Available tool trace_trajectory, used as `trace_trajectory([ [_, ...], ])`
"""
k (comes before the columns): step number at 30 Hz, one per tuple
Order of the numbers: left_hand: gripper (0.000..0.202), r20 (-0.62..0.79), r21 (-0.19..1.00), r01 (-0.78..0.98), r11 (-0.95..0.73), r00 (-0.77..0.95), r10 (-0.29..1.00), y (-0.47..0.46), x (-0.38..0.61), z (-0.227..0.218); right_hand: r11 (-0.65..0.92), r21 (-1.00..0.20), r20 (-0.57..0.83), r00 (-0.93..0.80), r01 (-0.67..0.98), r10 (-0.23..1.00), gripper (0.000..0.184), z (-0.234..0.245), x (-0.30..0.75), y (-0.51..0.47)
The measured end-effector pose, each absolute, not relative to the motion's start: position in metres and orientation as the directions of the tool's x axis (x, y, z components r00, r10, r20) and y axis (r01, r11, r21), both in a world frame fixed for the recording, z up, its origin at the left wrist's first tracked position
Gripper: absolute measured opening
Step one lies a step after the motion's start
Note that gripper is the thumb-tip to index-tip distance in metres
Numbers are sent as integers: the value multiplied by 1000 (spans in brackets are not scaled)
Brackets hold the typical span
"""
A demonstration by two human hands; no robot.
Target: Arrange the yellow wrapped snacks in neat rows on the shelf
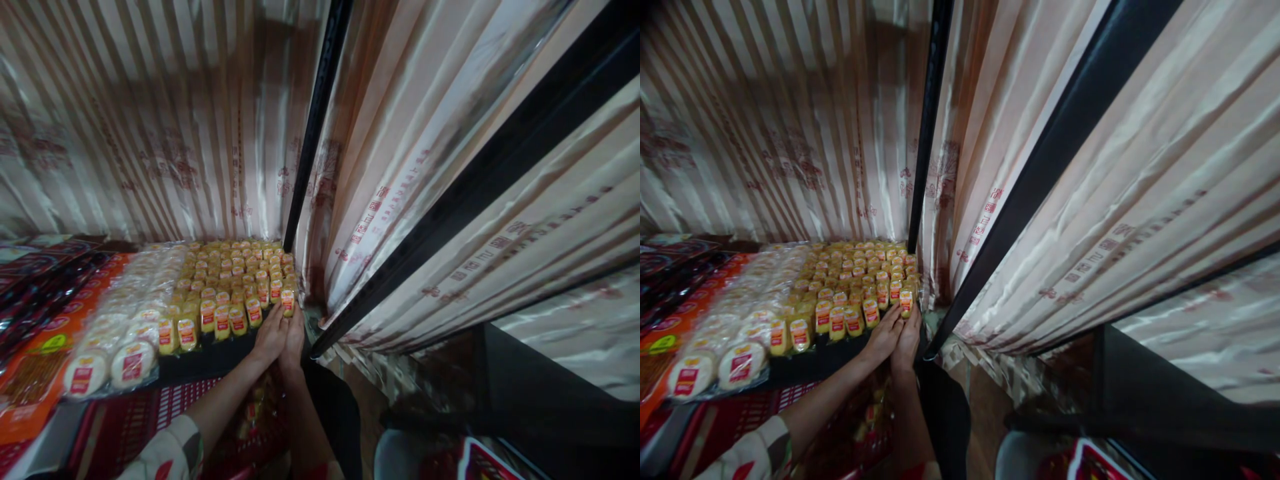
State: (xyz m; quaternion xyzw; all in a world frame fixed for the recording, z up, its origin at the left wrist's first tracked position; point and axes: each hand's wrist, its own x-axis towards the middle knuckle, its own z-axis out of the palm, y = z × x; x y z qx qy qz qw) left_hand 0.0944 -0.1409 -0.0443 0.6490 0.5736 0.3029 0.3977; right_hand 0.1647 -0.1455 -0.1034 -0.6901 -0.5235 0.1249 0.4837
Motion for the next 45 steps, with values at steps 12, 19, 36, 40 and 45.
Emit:
trace_trajectory([
  [12, 48, -82, 846, 531, -46, 214, 973, -140, 97, -42, -27, -788, 297, 417, 616, 859, 45, -102, 170, -138],
  [19, 50, -97, 853, 522, -27, 210, 973, -150, 93, -45, -2, -787, 335, 430, 617, 838, 52, -105, 169, -148],
  [36, 34, 88, 834, 538, -119, 84, 993, -206, 72, -51, 88, -757, 378, 324, 648, 867, 42, -106, 143, -204],
  [40, 29, 109, 835, 537, -119, 50, 993, -232, 52, -65, 120, -737, 355, 230, 665, 906, 37, -115, 128, -230],
  [45, 28, -10, 790, 612, -29, 60, 998, -261, 18, -93, 212, -699, 337, 53, 683, 940, 34, -140, 108, -260],
])
